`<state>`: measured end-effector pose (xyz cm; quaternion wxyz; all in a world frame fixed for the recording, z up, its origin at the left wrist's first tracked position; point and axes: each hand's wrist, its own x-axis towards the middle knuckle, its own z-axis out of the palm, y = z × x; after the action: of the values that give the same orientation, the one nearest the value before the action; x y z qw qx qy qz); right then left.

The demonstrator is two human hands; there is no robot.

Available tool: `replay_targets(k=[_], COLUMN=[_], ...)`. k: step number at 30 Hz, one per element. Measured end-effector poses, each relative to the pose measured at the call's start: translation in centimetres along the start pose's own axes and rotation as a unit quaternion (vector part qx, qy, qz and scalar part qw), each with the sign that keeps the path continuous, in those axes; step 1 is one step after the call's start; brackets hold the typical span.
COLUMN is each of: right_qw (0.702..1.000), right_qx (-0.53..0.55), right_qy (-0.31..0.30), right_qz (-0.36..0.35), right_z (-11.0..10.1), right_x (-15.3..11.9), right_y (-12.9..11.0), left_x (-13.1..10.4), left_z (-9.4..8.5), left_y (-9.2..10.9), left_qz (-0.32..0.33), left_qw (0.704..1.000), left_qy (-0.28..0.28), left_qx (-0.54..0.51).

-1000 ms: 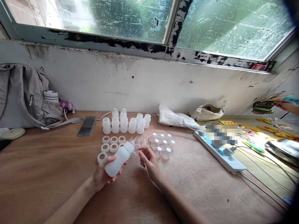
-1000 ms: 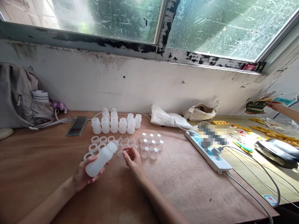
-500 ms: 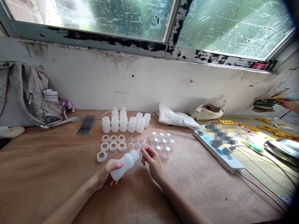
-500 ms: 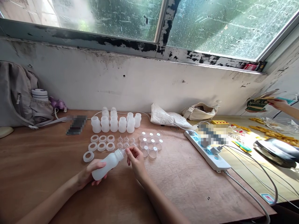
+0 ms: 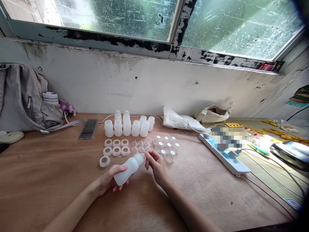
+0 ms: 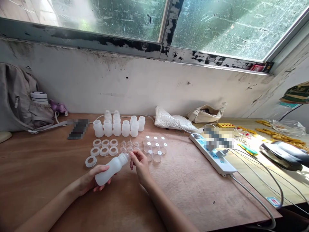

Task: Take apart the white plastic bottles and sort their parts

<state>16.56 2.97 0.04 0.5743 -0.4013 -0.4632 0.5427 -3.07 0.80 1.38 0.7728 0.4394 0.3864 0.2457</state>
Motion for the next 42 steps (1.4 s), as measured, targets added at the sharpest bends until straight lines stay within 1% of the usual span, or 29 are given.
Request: replay_targets(k=[3,6,9,12,14,18,20,21,23,26,28,30,33,36,38,40,42], right_qw=[0.999,0.998,0.998,0.998,0.998,0.983,0.975,0.974,0.976,0.981,0.981,0.979,0.968,0.95,0.941,0.933,0.921], right_qx=[0.041,0.054,0.024,-0.028,-0.062,-0.131,-0.159,-0.168,-0.178,-0.183,-0.185,-0.193,-0.226,-0.266,-0.279,-0.287,-0.301], right_qy=[0.009,0.033,0.051,0.048,0.026,-0.083,-0.119,-0.124,-0.113,-0.066,-0.037,-0.024,-0.044,-0.093,-0.126,-0.149,-0.144], right_qz=[0.021,0.019,0.006,0.003,0.02,0.094,0.099,0.089,0.053,-0.012,-0.04,-0.062,-0.1,-0.134,-0.144,-0.159,-0.201], right_z=[-0.1,-0.4,-0.8,-0.8,-0.6,0.2,0.4,0.5,0.5,0.3,0.4,0.6,1.3,2.2,2.7,3.0,3.2], right_x=[0.1,0.3,0.4,0.4,0.2,-0.1,-0.3,-0.4,-0.5,-0.3,-0.1,0.3,1.0,1.5,1.8,2.4,3.5], right_y=[-0.1,-0.1,0.1,0.4,0.6,1.0,1.1,1.1,1.0,0.7,0.3,-0.4,-1.8,-3.4,-4.6,-6.0,-7.8], left_x=[-0.1,-0.2,-0.2,-0.1,0.0,0.2,0.3,0.3,0.4,0.5,0.6,0.7,0.7,0.5,0.4,0.4,0.5], left_z=[-0.1,0.0,0.1,0.1,0.0,-0.1,0.1,0.2,0.4,0.6,0.6,0.5,0.4,0.4,0.4,0.3,0.3], left_y=[0.1,0.2,0.2,0.2,0.2,0.2,0.2,0.2,0.0,-0.3,-0.4,-0.6,-0.6,-0.5,-0.4,-0.3,-0.2], left_qz=[-0.011,-0.012,0.0,0.017,0.026,0.047,0.064,0.075,0.104,0.152,0.17,0.189,0.237,0.268,0.281,0.293,0.293], left_qw=[1.0,1.0,1.0,0.998,0.995,0.99,0.987,0.985,0.98,0.976,0.975,0.967,0.942,0.924,0.921,0.923,0.927], left_qy=[-0.01,-0.003,0.021,0.058,0.084,0.112,0.126,0.133,0.142,0.137,0.141,0.165,0.201,0.209,0.21,0.209,0.215], left_qx=[-0.009,-0.01,-0.01,-0.025,-0.043,-0.071,-0.078,-0.082,-0.09,-0.076,-0.029,0.038,0.129,0.172,0.167,0.132,0.097])
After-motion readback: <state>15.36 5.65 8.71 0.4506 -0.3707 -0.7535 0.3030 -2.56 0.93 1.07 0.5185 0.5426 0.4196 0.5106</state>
